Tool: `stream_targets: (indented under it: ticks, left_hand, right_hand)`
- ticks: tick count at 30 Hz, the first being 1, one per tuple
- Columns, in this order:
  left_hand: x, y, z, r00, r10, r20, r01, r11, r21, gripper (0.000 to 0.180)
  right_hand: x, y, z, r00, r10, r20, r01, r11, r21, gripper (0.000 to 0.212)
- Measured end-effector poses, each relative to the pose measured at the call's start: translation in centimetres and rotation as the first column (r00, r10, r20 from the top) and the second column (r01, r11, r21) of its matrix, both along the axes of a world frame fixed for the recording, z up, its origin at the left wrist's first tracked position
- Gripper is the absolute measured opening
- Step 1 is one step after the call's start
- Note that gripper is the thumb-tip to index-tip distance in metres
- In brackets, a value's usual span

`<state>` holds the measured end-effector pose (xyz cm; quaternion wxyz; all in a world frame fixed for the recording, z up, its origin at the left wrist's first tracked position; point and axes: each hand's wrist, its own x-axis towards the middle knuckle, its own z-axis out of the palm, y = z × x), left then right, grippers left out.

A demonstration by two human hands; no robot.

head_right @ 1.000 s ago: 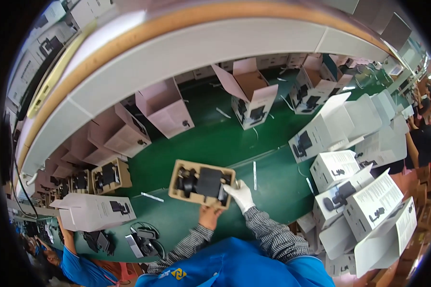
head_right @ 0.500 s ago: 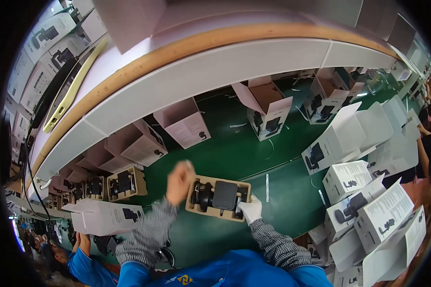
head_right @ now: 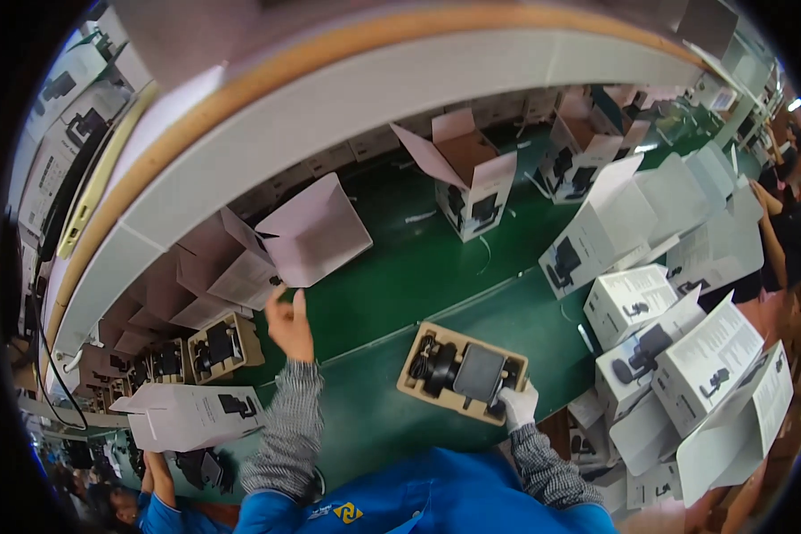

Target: The person packages electronic devices by hand, placing them into cardboard boxes along with packaging material and paper manuals.

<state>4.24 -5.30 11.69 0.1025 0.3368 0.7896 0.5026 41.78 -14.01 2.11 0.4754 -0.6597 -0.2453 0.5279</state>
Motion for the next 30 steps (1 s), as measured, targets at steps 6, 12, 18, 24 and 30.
stream_targets:
  ticks: [6, 12, 18, 24, 30]
  left_hand:
    - [2.3, -2.7, -1.1, 0.918, 0.179, -0.355, -0.119, 0.976, 0.183, 0.035]
    - [4.7, -1.5, -2.3, 0.554, -0.427, -0.715, 0.52, 0.848, -0.102, 0.039]
    - [10.4, -1.9, -5.3, 0.79, -0.613, -0.008, 0.584, 0.757, -0.294, 0.041]
    - [20.5, -1.6, -6.6, 0.83, -0.542, -0.132, 0.552, 0.832, 0.051, 0.038]
    - [22.7, -2.8, -8.8, 0.823, -0.359, 0.44, 0.373, 0.926, 0.057, 0.041]
  right_hand:
    - [0.1, 1.4, 0.6, 0.997, 0.066, 0.043, -0.064, 0.997, -0.034, 0.037]
    - [3.0, -0.2, -0.2, 0.999, -0.012, 0.048, 0.014, 0.999, -0.052, 0.036]
    - [8.8, -3.1, 0.4, 0.982, -0.186, 0.032, 0.187, 0.982, -0.023, 0.036]
    - [11.1, -3.0, 0.5, 0.908, -0.412, 0.071, 0.411, 0.911, 0.036, 0.036]
    - [11.7, -3.0, -0.2, 0.96, -0.226, 0.168, 0.221, 0.974, 0.045, 0.037]
